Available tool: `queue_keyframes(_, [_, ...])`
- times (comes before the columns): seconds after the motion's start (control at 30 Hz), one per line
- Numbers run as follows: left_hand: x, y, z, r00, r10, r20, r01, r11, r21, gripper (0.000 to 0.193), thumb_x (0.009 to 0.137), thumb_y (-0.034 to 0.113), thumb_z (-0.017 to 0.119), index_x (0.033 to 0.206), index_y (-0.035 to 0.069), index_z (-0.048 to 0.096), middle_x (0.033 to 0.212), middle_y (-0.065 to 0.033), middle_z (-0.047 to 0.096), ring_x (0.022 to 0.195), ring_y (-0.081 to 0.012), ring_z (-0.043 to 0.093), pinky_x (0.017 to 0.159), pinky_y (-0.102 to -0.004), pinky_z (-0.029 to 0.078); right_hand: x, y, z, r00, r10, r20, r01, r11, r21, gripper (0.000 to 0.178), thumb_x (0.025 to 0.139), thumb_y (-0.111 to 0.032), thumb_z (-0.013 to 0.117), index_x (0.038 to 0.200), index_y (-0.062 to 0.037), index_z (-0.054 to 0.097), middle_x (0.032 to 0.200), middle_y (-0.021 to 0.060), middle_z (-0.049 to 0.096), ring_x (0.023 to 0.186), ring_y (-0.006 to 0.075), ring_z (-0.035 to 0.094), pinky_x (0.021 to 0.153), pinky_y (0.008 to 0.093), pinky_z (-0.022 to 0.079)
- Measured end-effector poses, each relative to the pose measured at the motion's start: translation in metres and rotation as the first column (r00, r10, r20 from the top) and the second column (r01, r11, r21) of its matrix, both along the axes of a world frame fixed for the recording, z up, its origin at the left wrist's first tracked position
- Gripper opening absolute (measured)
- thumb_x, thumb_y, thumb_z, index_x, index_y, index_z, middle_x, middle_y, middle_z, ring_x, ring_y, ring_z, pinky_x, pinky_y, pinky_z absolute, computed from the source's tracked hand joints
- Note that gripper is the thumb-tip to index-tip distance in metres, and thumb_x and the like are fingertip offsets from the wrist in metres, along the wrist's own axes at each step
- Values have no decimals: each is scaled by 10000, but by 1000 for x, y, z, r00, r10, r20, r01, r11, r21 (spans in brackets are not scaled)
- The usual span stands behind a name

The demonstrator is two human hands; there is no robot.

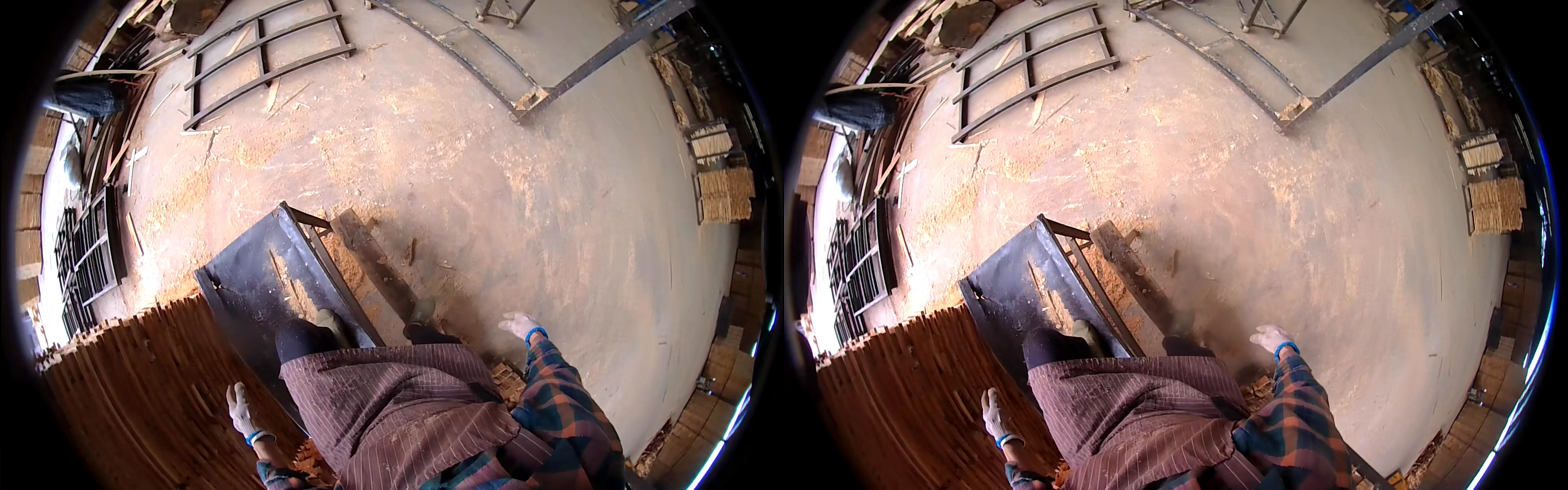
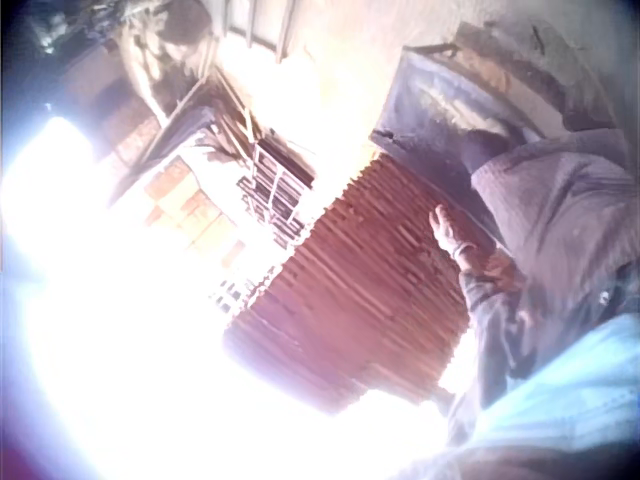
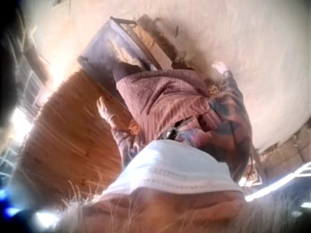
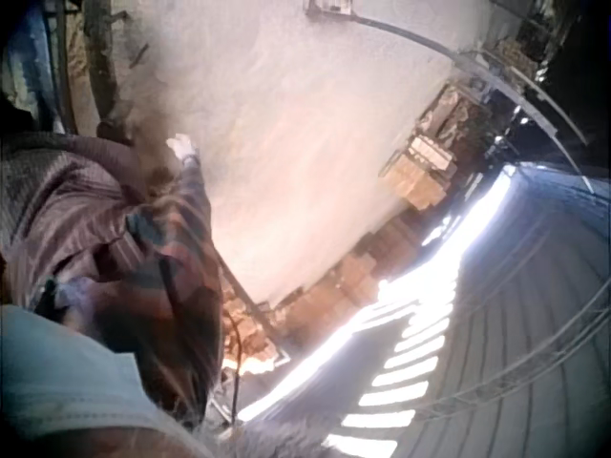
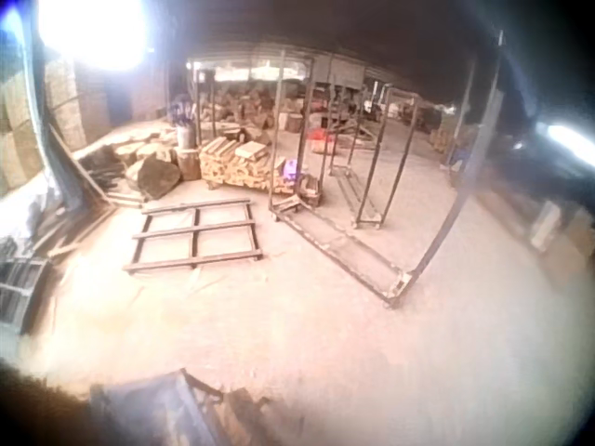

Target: The person repeatedly picks up wooden planks from a large pile and stacks them onto a metal cart. The person wears gloves and an apron while working in a lumber yard. The task involves lifting and placing the planks one by one to build a neat stack on the cart.

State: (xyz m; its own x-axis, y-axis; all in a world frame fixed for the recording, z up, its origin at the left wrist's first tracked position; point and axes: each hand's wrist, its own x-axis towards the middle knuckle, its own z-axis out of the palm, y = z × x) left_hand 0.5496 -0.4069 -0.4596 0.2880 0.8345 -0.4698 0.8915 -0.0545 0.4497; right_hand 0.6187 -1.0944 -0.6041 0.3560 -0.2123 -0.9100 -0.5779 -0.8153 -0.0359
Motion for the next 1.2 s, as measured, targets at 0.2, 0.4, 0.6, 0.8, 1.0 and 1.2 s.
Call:
queue_keyframes(0.2, [41, -70, -23, 982, -157, 109, 171, 976, -133, 626, 939, 357, 646, 1414, -16, 482, 1332, -141, 605, 1166, -221, 587, 1000, -291, 426, 24, -33, -24, 998, -36, 43, 33, 998, 56, 661, 798, -524, 686, 1345, -161, 604, 1383, 139, 575, 1289, 315, 526, 1091, 414, 393])
queue_keyframes(0.4, [54, -120, -113, 974, -199, 107, 220, 942, -252, 646, 912, 388, 659, 1387, -22, 505, 1356, -183, 591, 1230, -275, 578, 1024, -327, 430, 88, -46, -24, 976, 29, 214, -45, 996, 70, 640, 820, -526, 666, 1332, -147, 611, 1361, 136, 593, 1270, 322, 541, 1079, 404, 406])
queue_keyframes(0.6, [104, -171, -181, 927, -312, -208, 275, 942, -191, 769, 790, 556, 690, 1349, 45, 556, 1185, -243, 662, 1141, -384, 616, 947, -436, 478, 123, -103, -23, 960, 247, -130, -274, 924, -266, 678, 819, -582, 621, 1268, -74, 641, 1320, 228, 593, 1250, 409, 538, 1066, 469, 410])
queue_keyframes(0.8, [110, -190, -285, 863, -300, -407, 288, 953, -92, 1080, 690, 585, 766, 1520, 92, 283, 1445, -270, 444, 1174, -472, 561, 959, -498, 489, 212, -166, -138, 862, 464, -204, -497, 851, -168, 680, 836, -625, 572, 1346, -176, 603, 1336, 171, 603, 1250, 395, 542, 1072, 455, 406])
queue_keyframes(1.0, [83, -213, -417, 884, -195, -426, 355, 872, 337, 1163, 682, 673, 717, 1566, 124, 198, 1543, -259, 304, 1393, -490, 293, 1175, -525, 210, 349, -139, -248, 600, 798, -60, -800, 597, -60, 586, 835, -552, 612, 1277, -170, 660, 1235, 164, 663, 1158, 385, 606, 994, 451, 465])
queue_keyframes(1.2, [91, -228, -428, 823, -14, -567, 426, 675, 602, 1098, 689, 268, 783, 1551, 41, 143, 1510, -205, 371, 1329, -357, 435, 1097, -419, 384, 354, -136, -439, 717, 587, 376, -625, 780, -24, 639, 835, -550, 636, 1370, -207, 574, 1341, 133, 603, 1260, 339, 544, 1057, 448, 422])
